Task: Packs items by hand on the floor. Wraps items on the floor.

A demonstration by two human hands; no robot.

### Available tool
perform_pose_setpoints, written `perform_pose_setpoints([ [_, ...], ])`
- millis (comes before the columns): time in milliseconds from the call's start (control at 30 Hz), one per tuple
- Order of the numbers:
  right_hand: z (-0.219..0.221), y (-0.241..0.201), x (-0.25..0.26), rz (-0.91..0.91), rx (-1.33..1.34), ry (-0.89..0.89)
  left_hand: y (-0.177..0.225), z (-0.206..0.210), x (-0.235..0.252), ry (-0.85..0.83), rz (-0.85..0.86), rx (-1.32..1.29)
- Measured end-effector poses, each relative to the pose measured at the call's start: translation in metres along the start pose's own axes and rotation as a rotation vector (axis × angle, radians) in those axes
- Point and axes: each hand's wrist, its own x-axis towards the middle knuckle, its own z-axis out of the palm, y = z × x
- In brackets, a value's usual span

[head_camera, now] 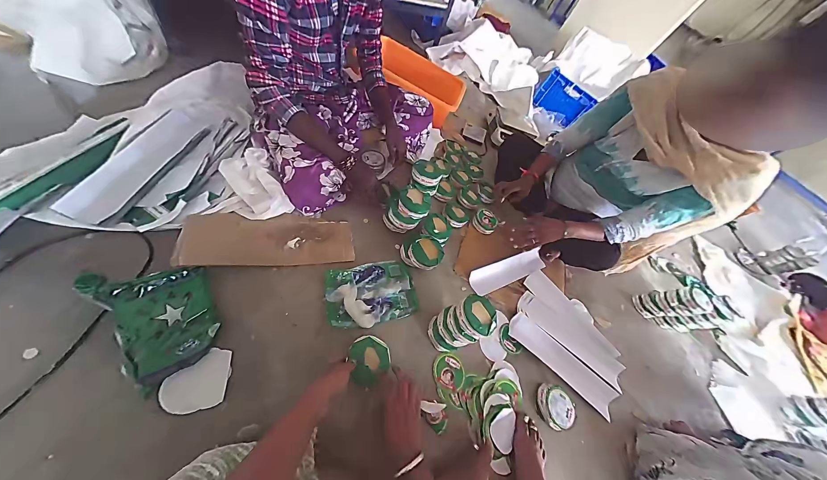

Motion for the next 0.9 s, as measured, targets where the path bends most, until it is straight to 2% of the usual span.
perform_pose_setpoints([
  [67,0.012,-0.016,0.001,-0.079,-0.142,0.063,-0.005,-0.012,0.020,-0.008,0.110,0.207],
  [133,0.022,-0.020,0.001,-0.143,-0.253,0.080,-0.012,-0.020,0.036,0.049,0.156,0.292],
  [200,0.023,-0.017,-0.001,-0.147,-0.309,0.011,-0.013,-0.023,0.045,0.082,0.175,0.250],
  [333,0.000,-0.014,0.002,-0.107,-0.329,0.122,-0.007,-0.025,0.041,0.093,0.204,0.234],
  [400,0.003,-0.015,0.011,-0.118,-0.294,0.132,-0.008,-0.024,0.041,0.068,0.196,0.221],
  [500,0.015,-0.014,0.014,-0.151,-0.325,-0.016,-0.003,-0.026,0.039,0.046,0.184,0.235],
  [633,0.004,0.005,0.000,-0.246,-0.356,0.117,0.002,-0.032,0.034,0.025,0.186,0.249],
  [733,-0.015,-0.008,0.022,-0.180,-0.349,0.045,-0.005,-0.029,0.037,0.007,0.193,0.178],
  [833,-0.001,-0.016,0.049,-0.298,-0.335,-0.033,-0.006,-0.030,0.040,-0.012,0.180,0.226],
  [900,0.006,-0.016,0.055,-0.301,-0.358,-0.109,-0.011,-0.030,0.040,-0.014,0.154,0.251],
])
